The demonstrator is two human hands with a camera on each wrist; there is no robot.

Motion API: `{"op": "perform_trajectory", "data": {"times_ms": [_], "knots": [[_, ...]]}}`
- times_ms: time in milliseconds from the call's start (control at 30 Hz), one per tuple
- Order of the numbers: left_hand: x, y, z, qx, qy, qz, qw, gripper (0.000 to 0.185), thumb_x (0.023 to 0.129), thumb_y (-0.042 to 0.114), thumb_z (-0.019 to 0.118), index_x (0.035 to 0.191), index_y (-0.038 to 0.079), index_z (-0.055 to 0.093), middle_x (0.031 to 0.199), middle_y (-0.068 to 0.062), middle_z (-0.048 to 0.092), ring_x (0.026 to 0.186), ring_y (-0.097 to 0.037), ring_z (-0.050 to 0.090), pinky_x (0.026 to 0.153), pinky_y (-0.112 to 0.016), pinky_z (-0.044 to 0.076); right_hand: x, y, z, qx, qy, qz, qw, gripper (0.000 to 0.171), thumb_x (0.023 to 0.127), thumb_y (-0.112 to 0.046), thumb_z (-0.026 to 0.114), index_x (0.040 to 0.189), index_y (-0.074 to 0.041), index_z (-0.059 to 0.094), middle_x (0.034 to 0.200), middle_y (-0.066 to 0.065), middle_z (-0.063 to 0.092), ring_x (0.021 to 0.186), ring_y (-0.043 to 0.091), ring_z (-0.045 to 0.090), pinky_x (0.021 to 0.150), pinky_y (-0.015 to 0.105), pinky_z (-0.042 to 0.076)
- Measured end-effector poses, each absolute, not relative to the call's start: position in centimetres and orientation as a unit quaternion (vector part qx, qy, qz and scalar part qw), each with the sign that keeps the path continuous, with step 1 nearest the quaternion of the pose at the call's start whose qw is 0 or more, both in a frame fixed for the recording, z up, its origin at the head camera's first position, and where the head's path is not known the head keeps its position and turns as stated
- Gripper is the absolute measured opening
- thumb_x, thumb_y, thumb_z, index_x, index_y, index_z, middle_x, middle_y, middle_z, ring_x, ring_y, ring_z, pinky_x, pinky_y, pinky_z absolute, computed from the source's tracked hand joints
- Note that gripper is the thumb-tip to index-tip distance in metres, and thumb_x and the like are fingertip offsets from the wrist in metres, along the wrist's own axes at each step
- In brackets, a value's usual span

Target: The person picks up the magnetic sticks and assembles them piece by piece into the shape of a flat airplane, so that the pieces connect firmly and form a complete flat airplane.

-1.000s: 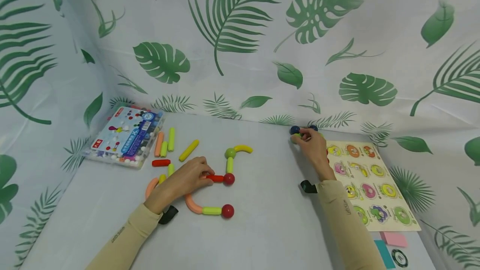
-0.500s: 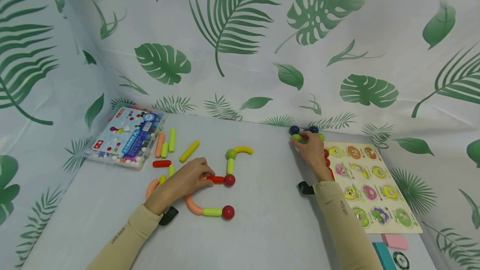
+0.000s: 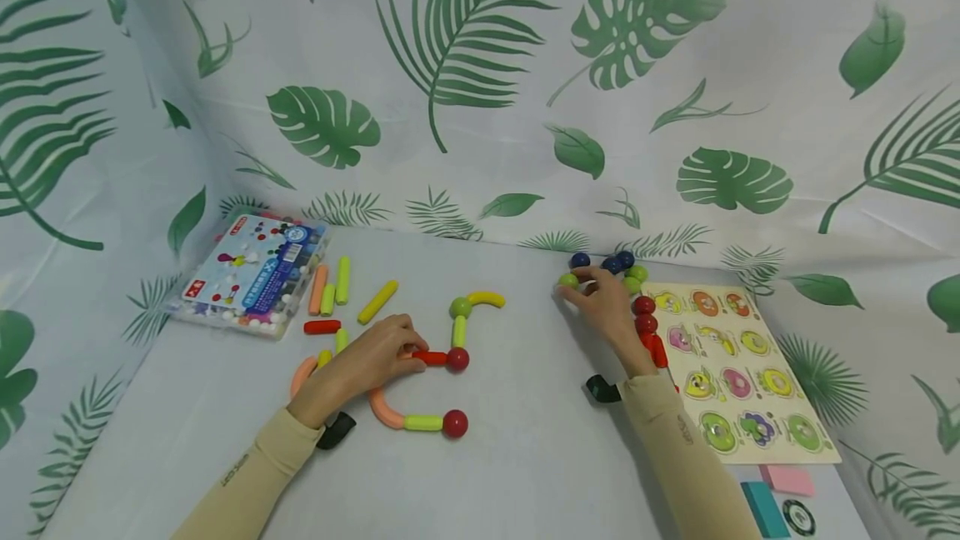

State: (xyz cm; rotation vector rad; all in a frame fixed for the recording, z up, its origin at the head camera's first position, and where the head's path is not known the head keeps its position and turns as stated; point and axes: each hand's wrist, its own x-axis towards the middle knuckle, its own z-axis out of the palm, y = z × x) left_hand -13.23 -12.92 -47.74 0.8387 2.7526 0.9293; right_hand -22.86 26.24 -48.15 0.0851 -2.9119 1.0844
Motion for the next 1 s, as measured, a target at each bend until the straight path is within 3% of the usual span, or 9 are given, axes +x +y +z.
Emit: {"op": "perform_trajectory", "data": {"times_ms": [367, 633, 1000], "knots": [[-14.3, -13.4, -47.1, 0.260, 0.894, 0.356, 0.075, 0.025, 0.090, 0.022, 0.079, 0.109, 0.006, 0.078, 0.091, -0.001, 0.060, 0.080, -0.012, 0.053, 0.067, -0.021, 0.046, -20.1, 22.0, -48.5, 0.085, -0.924, 0.373, -0.008, 0.040, 0.090, -0.037, 0.078, 0.122, -0.016, 0.067, 0.116, 0.002, 0.067, 0.093, 0.019, 0.058, 0.074, 0.030, 0.049], [-18.9, -11.3, -44.6, 0.239, 0.897, 0.367, 0.055, 0.027, 0.092, 0.025, 0.076, 0.113, 0.008, 0.077, 0.091, -0.001, 0.059, 0.083, -0.015, 0.054, 0.070, -0.026, 0.047, -19.7, 20.5, -48.8, 0.100, -0.916, 0.388, -0.001, 0.039, 0.088, -0.034, 0.080, 0.120, -0.015, 0.069, 0.116, 0.004, 0.068, 0.091, 0.018, 0.061, 0.072, 0.026, 0.049], [-23.1, -6.5, -46.0, 0.221, 0.908, 0.345, 0.087, 0.031, 0.095, 0.029, 0.073, 0.109, 0.002, 0.077, 0.100, -0.010, 0.065, 0.089, -0.021, 0.057, 0.082, -0.031, 0.050, -19.6, 19.8, -48.5, 0.104, -0.917, 0.386, -0.010, 0.040, 0.088, -0.035, 0.080, 0.121, -0.016, 0.069, 0.116, 0.003, 0.068, 0.090, 0.017, 0.060, 0.074, 0.028, 0.048]]}}
